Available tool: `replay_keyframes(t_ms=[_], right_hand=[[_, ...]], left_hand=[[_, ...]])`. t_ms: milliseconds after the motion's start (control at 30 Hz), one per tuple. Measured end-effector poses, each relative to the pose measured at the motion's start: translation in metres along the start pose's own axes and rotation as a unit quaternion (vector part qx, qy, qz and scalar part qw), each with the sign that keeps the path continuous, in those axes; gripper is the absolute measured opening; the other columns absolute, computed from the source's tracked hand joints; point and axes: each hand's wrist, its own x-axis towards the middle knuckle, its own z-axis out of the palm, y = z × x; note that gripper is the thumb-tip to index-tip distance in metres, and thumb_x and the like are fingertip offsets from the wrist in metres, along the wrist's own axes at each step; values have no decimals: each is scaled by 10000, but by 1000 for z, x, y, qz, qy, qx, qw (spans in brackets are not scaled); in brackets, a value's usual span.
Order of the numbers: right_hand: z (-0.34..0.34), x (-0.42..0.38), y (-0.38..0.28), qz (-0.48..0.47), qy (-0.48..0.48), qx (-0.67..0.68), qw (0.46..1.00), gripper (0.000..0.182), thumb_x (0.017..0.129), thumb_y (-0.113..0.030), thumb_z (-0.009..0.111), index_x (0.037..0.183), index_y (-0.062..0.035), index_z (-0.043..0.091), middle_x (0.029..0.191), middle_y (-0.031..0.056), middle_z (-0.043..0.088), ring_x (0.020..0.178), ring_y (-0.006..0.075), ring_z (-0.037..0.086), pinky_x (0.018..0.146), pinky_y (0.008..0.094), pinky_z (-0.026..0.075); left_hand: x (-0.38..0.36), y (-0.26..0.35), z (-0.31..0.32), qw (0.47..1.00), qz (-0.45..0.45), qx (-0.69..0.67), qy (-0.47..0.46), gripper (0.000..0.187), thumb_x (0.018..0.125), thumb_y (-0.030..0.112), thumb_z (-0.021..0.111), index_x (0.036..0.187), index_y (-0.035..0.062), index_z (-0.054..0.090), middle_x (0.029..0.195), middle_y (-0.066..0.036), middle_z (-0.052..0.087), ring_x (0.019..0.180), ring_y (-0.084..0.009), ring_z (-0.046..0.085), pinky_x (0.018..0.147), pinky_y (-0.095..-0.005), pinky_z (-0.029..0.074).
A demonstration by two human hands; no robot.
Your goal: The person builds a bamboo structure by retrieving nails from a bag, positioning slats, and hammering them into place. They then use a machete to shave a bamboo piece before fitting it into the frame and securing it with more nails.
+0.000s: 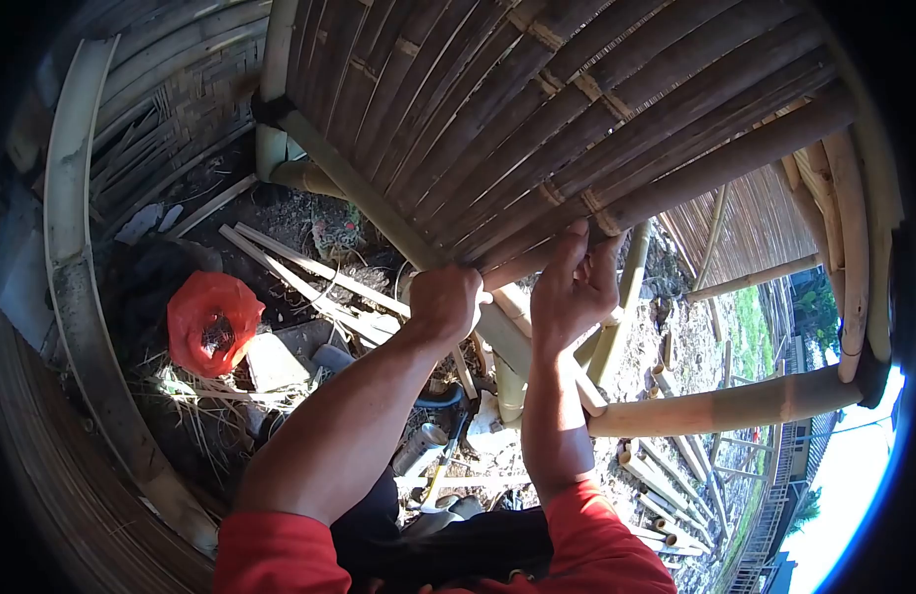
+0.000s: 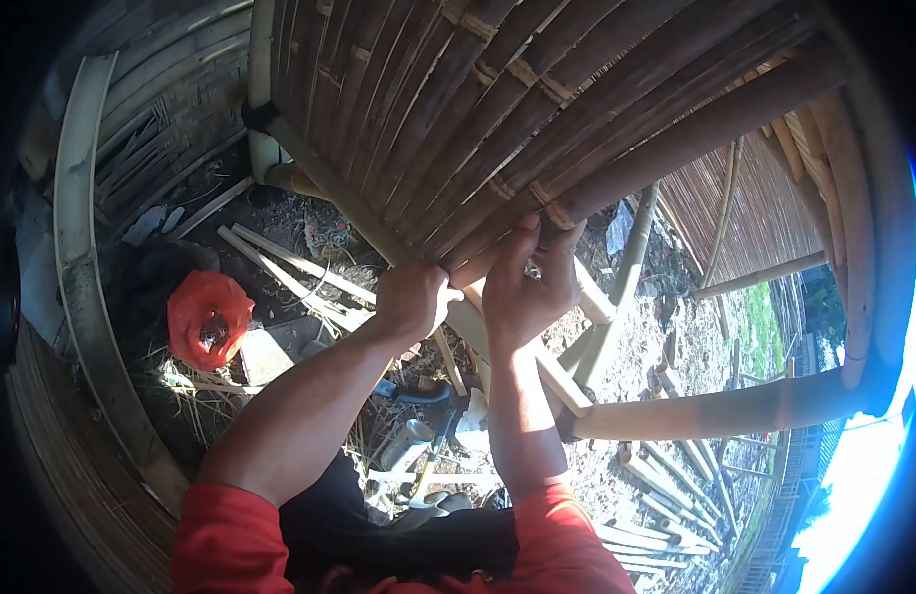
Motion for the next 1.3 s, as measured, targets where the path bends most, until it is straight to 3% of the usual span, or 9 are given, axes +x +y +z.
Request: replay_keyframes(t_ms=[600, 733, 900, 967, 1000, 1100, 1133, 1167, 1300], right_hand=[[5, 1, 6, -22, 18, -5, 1000, 347, 1048, -110, 602, 1371, 17, 609, 947, 4, 694, 795, 27, 588, 703, 200, 484], [10, -3, 27, -58, 53, 70, 994, 386, 1038, -84, 580, 1399, 43, 526, 878, 63, 672, 724, 90, 637, 673, 240, 531], [-7, -13, 27, -77, 36, 156, 984, 394, 1050, -102, 535, 1407, 43, 455, 816, 38, 604, 571, 72, 546, 509, 234, 487], [-27, -16, 33, -100, -20, 176, 979, 411, 1052, -96, 495, 1420, 69, 416, 808, 51, 595, 513, 72, 499, 454, 227, 458], [-42, -19, 24, -56, -56, 219, 973, 407, 1047, -124, 506, 1393, 80, 439, 830, 32, 601, 593, 59, 531, 502, 213, 444], [-90, -51, 53, 138, -179, 456, 861, 460, 1022, -111, 535, 1413, 112, 444, 991, 87, 664, 802, 103, 638, 659, 208, 497], [-103, -43, 29, -62, -188, 169, 966, 535, 989, -72, 566, 1468, 118, 423, 1145, 172, 680, 933, 178, 677, 808, 249, 529], [-115, -42, 22, -18, -238, 194, 952, 589, 951, -48, 596, 1492, 110, 425, 1225, 211, 676, 983, 220, 691, 869, 287, 524], [-128, -15, 8, -86, -353, 249, 898, 588, 908, -46, 609, 1466, 87, 481, 1046, 172, 707, 865, 188, 686, 796, 272, 521]], left_hand=[[-1, 0, -1, 1000, 11, 3, 16, 306, 873, 355, 773, 864, 49, 770, 830, -169, 742, 811, -359, 735, 742, -464, 570], [2, 2, -11, 999, 23, 36, -11, 318, 873, 363, 775, 906, 47, 777, 829, -161, 746, 844, -350, 742, 755, -456, 572], [-7, 25, -77, 987, 36, 122, -103, 309, 871, 351, 786, 970, 58, 778, 835, -121, 752, 878, -312, 746, 777, -437, 565], [-28, 60, -133, 998, 57, 28, 9, 279, 848, 285, 825, 975, 45, 758, 890, -132, 745, 812, -275, 739, 745, -389, 546], [-41, 70, -149, 965, 180, -88, 168, 240, 862, 182, 809, 1038, 32, 746, 883, -144, 729, 796, -265, 731, 736, -367, 546], [-69, 102, -199, 765, 457, 62, 450, 410, 806, 241, 852, 1192, 154, 745, 1225, -89, 691, 1132, -269, 655, 878, -388, 532], [-72, 112, -209, 722, 513, 157, 437, 444, 794, 299, 840, 1211, 184, 740, 1276, -74, 672, 1204, -283, 618, 966, -418, 491], [-71, 119, -214, 671, 562, 247, 415, 480, 783, 357, 827, 1231, 214, 735, 1326, -60, 653, 1277, -297, 581, 1055, -448, 451], [-87, 134, -226, 697, 544, 402, 238, 577, 743, 401, 789, 1283, 211, 711, 1283, -65, 674, 1318, -295, 571, 1159, -507, 365]])
